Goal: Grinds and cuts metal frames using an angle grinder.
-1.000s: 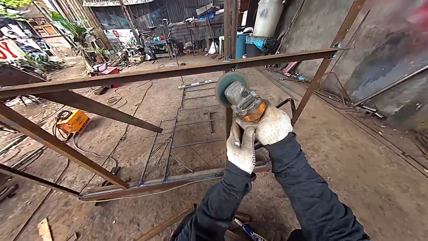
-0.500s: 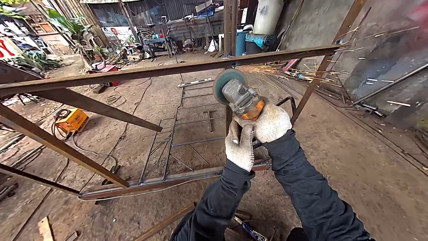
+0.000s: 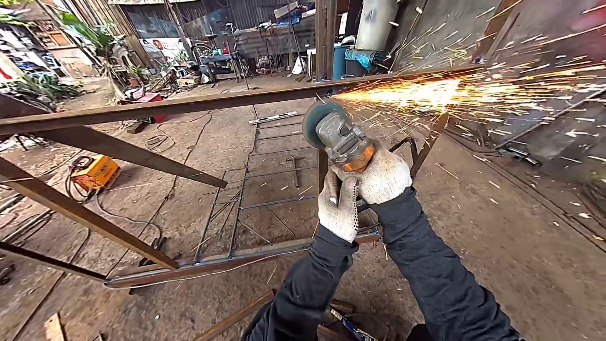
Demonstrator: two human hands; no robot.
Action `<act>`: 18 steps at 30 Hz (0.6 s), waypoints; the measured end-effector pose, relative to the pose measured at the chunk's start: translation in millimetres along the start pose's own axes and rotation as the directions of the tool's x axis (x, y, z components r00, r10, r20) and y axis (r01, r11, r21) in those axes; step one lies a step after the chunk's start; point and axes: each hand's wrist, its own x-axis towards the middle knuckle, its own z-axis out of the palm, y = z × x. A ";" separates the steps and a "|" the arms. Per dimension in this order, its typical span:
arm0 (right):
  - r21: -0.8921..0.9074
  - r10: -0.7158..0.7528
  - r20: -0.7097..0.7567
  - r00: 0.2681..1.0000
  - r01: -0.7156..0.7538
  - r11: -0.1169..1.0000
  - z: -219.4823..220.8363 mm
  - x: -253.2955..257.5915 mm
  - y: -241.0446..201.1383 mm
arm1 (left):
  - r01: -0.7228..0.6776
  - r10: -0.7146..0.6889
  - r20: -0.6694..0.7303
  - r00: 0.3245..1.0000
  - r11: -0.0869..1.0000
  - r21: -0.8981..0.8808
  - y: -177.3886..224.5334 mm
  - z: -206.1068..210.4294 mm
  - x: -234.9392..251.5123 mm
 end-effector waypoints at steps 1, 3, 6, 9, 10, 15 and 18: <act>-0.009 -0.007 -0.013 1.000 0.007 1.000 1.6 -0.1 0.6 | 0.005 -0.005 0.001 1.000 1.000 0.001 0.1 -0.1 0.3; -0.003 0.002 0.001 1.000 -0.002 1.000 1.1 -0.4 -1.1 | 0.002 -0.002 -0.003 1.000 1.000 0.013 -0.4 -0.7 1.0; 0.012 -0.005 -0.020 1.000 0.005 1.000 4.9 -1.9 -1.6 | -0.011 0.011 -0.004 1.000 1.000 0.018 -0.3 -3.0 2.1; 0.030 0.007 -0.019 1.000 -0.006 1.000 4.9 -2.5 -5.2 | -0.024 0.024 0.003 1.000 0.999 0.036 -0.4 -6.1 3.6; 0.029 0.014 -0.014 1.000 -0.014 0.999 4.7 -2.4 -6.1 | -0.022 0.022 0.009 1.000 0.999 0.033 -0.4 -7.1 3.9; 0.034 -0.012 -0.051 0.999 0.013 0.999 9.4 -4.0 -5.5 | -0.038 0.037 0.016 0.999 0.999 0.030 -0.4 -9.3 4.6; 0.043 0.002 -0.049 0.999 0.000 0.999 7.6 -5.2 -5.7 | -0.035 0.035 0.031 0.999 0.999 0.017 -0.9 -9.8 4.4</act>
